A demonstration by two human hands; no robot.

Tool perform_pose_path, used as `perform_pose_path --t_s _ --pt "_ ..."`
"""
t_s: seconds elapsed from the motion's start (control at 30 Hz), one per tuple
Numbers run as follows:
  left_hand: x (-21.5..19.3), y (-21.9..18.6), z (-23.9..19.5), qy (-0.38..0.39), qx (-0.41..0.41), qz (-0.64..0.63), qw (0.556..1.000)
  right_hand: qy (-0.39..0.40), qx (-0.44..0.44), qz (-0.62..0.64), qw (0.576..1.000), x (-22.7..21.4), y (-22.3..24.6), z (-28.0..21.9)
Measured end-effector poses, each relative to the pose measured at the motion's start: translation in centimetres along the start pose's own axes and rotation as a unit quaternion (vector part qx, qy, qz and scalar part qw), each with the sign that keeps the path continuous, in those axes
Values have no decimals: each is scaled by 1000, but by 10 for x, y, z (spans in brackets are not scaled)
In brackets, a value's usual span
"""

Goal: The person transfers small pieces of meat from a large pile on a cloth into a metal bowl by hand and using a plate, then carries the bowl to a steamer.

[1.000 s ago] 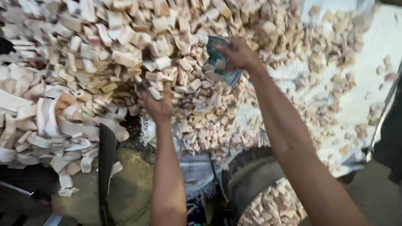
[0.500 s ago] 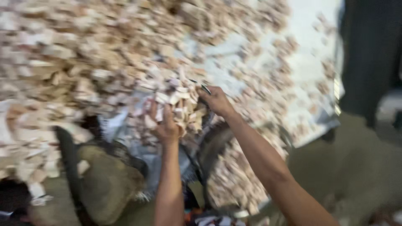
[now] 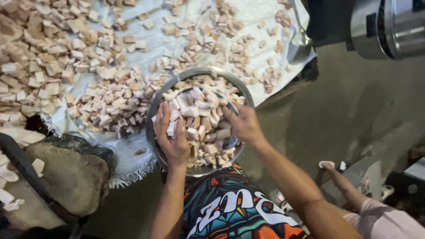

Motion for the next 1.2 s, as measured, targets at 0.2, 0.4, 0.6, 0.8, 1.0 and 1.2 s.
perform_pose_path --t_s 0.2,0.4,0.6,0.8,1.0,1.2 --pt "22 45 -50 36 1 92 995 -88 -170 -244 951 -25 -8 -32" --pt "32 89 -71 65 48 348 934 -189 -241 -410 859 -54 13 -72" --pt "63 88 -89 94 216 339 911 -213 -429 -489 729 -54 59 -108" --pt "87 121 -99 108 170 361 910 -244 -439 -468 727 -74 60 -92" --pt "115 162 -95 213 9 342 915 -262 -409 -500 717 -102 56 -80" --pt "100 116 -75 294 -198 380 854 -272 -369 -432 776 -118 62 -71"
Point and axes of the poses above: each hand's wrist, its own z-axis towards the middle knuckle, its own x-axis out of the palm, y = z × x, the point moved 9 cm from there along z, towards the middle knuckle, and after that the axes turned 14 degrees about -z, right-handed, at the moved point
